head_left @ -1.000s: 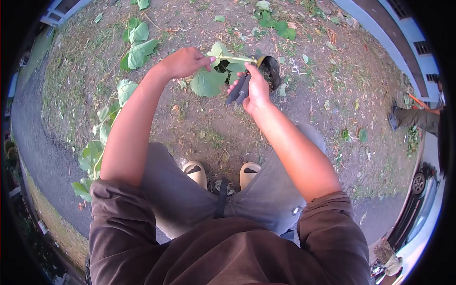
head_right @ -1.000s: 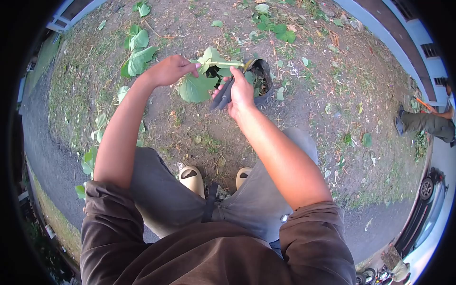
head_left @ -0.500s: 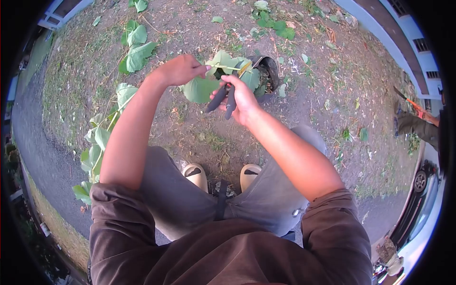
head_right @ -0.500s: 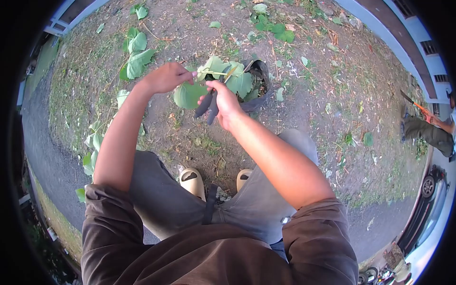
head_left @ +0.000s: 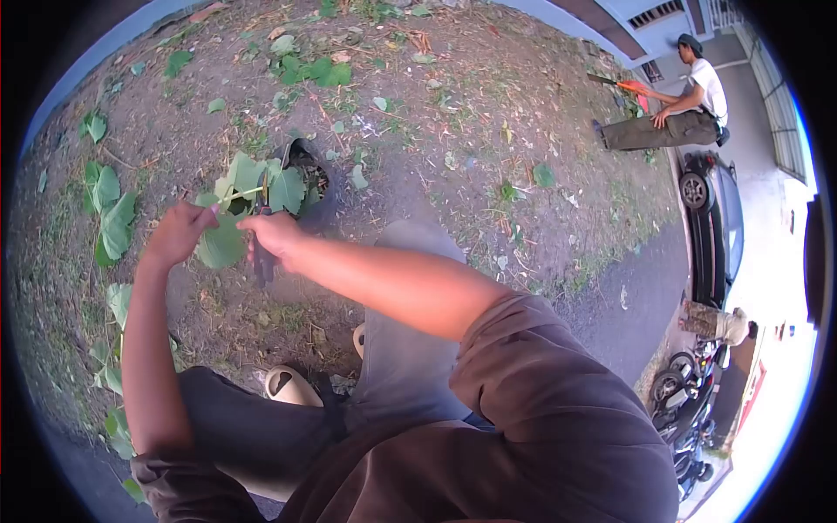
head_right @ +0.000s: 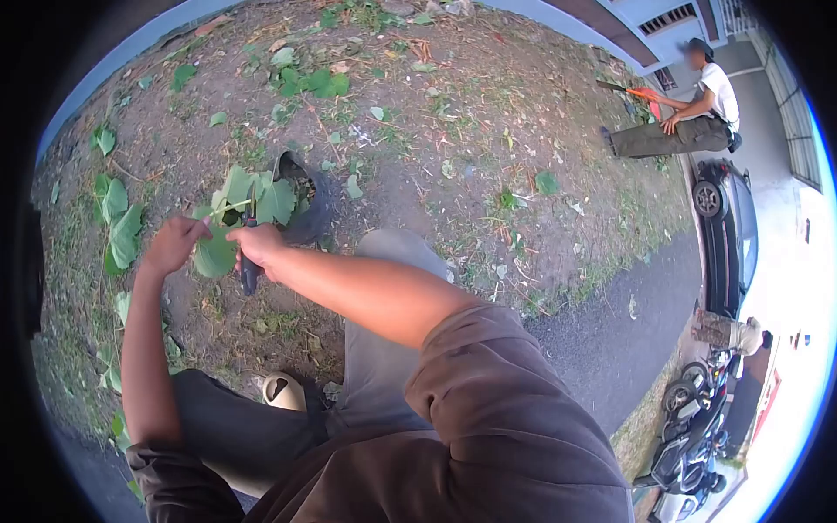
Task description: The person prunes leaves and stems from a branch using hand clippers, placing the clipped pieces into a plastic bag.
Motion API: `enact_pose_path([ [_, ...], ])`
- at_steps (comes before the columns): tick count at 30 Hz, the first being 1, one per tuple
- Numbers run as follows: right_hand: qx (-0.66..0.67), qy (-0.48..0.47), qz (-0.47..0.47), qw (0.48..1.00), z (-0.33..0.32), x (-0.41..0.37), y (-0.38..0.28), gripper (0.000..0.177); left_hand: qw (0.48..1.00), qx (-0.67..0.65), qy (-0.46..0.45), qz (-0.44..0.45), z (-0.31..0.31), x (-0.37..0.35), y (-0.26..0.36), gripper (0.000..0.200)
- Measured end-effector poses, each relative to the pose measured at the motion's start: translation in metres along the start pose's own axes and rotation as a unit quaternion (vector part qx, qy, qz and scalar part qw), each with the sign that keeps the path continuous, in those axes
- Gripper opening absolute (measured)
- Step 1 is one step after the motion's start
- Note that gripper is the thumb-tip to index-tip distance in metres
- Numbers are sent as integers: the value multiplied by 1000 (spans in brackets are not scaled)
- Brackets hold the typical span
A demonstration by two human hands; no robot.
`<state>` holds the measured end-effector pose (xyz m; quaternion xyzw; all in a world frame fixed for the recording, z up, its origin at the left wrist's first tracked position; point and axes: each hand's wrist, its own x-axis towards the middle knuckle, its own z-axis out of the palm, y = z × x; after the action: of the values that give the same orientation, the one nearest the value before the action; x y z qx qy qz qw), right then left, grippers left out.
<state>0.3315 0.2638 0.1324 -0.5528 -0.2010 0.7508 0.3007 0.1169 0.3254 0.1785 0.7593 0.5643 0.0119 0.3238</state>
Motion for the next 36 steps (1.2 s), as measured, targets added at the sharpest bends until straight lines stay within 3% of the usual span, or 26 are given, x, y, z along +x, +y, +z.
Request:
enact_pose_path([
  [3,91,11,36,995,-5,12,9,27,1000,-15,2,25,23,7,-15,49],
  [7,112,27,40,992,-5,23,13,30,995,-73,20,58,25,17,-36,39],
  [9,107,16,35,994,-8,32,13,34,980,-190,-50,-36,7,13,-30,30],
  [10,112,18,32,993,-7,31,10,35,982,-181,-52,-19,2,11,-29,22],
  [15,42,1,14,999,-4,26,8,33,988,-152,-17,13,-8,2,-27,22],
  [21,108,-12,-5,994,-7,11,-14,27,986,-162,-40,8,-26,-9,-31,28],
  [22,119,19,-16,993,-6,7,-21,26,991,-131,-36,10,-31,-10,-37,29],
  [25,194,-18,-41,980,-16,7,-36,27,993,-120,-11,-12,-32,-15,-45,29],
  [28,190,-33,-19,981,-13,12,-34,27,988,-154,8,-28,-34,-18,-36,29],
  [31,49,-48,47,997,-5,1,-15,28,982,-185,-6,-29,-30,-8,-43,30],
  [36,11,-65,80,995,2,-6,5,28,983,-180,-15,-10,-29,-9,-30,28],
])
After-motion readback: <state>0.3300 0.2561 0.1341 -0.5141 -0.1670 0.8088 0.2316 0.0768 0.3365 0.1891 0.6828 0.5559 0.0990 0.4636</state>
